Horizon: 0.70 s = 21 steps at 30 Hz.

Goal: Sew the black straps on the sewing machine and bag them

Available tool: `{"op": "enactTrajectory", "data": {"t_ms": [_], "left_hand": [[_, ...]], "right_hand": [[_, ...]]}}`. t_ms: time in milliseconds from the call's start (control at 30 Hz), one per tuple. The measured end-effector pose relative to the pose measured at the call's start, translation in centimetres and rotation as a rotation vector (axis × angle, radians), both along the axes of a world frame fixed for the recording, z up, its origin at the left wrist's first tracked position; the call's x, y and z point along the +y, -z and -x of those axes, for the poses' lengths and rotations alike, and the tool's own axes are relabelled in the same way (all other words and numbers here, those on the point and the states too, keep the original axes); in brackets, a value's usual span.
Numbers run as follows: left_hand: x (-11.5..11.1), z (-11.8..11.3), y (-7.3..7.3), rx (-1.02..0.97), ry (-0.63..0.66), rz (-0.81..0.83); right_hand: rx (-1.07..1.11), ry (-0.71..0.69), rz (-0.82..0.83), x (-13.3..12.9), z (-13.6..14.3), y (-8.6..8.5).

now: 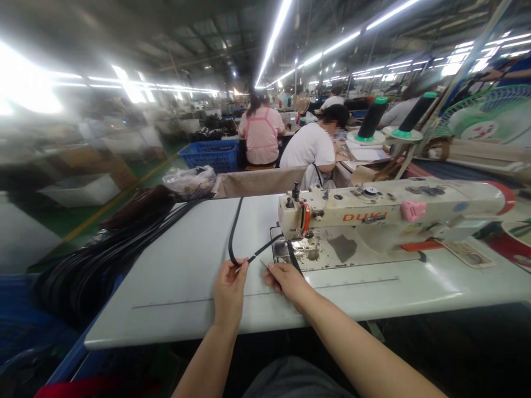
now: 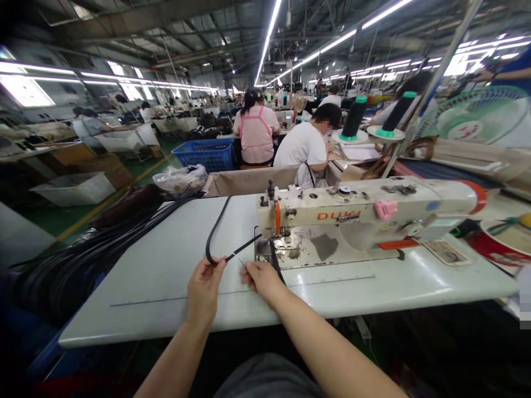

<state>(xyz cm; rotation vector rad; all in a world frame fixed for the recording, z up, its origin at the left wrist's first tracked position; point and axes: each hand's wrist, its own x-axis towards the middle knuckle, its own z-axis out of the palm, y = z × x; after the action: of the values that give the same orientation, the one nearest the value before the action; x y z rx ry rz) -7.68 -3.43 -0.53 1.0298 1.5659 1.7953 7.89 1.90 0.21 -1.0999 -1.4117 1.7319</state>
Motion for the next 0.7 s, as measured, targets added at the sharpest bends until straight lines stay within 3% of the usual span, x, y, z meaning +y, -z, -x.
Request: {"op": "enactTrajectory", "data": {"t_ms": [267, 433, 533, 633, 700], "left_hand": [[-2.8, 0.5, 0.5, 0.025, 0.001, -0.019], [-3.8, 0.9, 0.3, 0.024, -0.011, 0.032], [-3.9, 1.7, 0.3, 0.057, -0.008, 0.103], [-3.8, 3.1, 0.2, 0.055, 0.037, 0.127], [-3.8, 4.1, 0.0, 0.062, 0.077, 0.135]], "right_hand": [[0.011, -0.112, -0.039, 0.0, 2.0, -0.7], [-0.066, -0.104, -0.138, -0.2, 1.3, -1.4], [-0.348, -0.034, -0.413, -0.8, -0.3, -2.2], [-0.878, 0.051, -0.802, -1.6, -2.7, -2.4], [-1.147, 0.105, -0.911, -2.2, -4.2, -2.0]]}}
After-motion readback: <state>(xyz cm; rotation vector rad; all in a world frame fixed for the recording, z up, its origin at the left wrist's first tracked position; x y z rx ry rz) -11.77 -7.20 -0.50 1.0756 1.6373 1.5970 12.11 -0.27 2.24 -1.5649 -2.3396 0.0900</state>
